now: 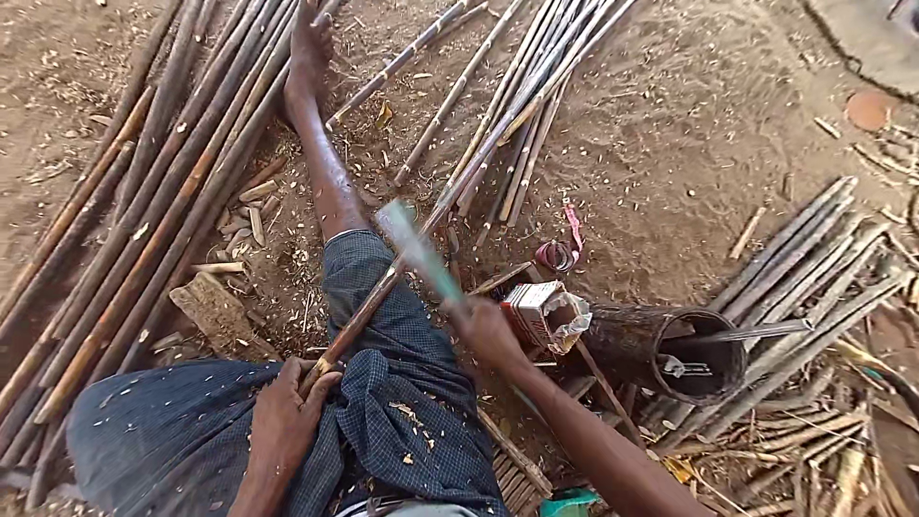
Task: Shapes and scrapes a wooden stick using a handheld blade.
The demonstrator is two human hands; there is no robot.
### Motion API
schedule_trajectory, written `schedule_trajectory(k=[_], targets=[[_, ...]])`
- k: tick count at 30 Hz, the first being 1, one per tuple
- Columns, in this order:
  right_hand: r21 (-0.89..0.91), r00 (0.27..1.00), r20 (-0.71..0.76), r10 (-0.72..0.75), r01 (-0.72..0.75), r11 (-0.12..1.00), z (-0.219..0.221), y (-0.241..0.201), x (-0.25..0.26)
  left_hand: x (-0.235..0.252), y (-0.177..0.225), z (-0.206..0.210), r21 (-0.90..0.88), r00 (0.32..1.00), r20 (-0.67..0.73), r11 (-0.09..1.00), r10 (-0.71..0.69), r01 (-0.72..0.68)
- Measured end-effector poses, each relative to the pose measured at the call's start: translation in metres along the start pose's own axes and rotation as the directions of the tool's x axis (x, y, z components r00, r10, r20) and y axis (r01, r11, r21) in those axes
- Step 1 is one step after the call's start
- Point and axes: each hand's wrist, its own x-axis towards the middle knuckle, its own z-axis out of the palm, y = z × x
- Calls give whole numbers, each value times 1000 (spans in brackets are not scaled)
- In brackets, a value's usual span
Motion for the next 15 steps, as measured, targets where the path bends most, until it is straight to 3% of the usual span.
schedule_trajectory(k=[2, 3, 5, 6, 7, 9, 10, 11, 13, 15], targets=[[-172, 973, 175, -151, 181, 968, 10, -5, -17, -2, 0, -2, 2, 1000, 6, 1000, -10, 10], [-155, 980, 160, -116, 141, 978, 7, -4, -14, -1, -1, -2, 19, 1000, -3, 1000, -1, 1], [35, 998, -12, 68, -68, 997, -8, 5, 8, 0, 5, 1, 57, 999, -42, 998, 29, -27], [87, 992, -69, 105, -99, 991, -9, 12, 15, -3, 8, 4, 78, 997, -62, 996, 48, -43], [76, 996, -57, 74, -70, 995, -5, 9, 11, -4, 9, 6, 100, 995, -78, 993, 66, -58], [-119, 982, 142, -124, 141, 983, 9, -11, -12, -4, 7, 5, 99, 995, -76, 994, 61, -54], [-180, 964, 217, -156, 197, 964, 14, -14, -19, -5, 6, 3, 65, 998, -46, 997, 35, -32], [-128, 972, 206, -112, 140, 982, 10, -13, -16, -2, 4, 0, 12, 1000, -2, 1000, 12, -12], [113, 997, 2, 73, -73, 991, -8, 4, 13, 8, 0, 0, -141, 996, 87, 990, -15, 28], [174, 986, -120, 119, -97, 980, -7, 15, 22, 10, -6, -1, -291, 981, 186, 951, -54, 107]])
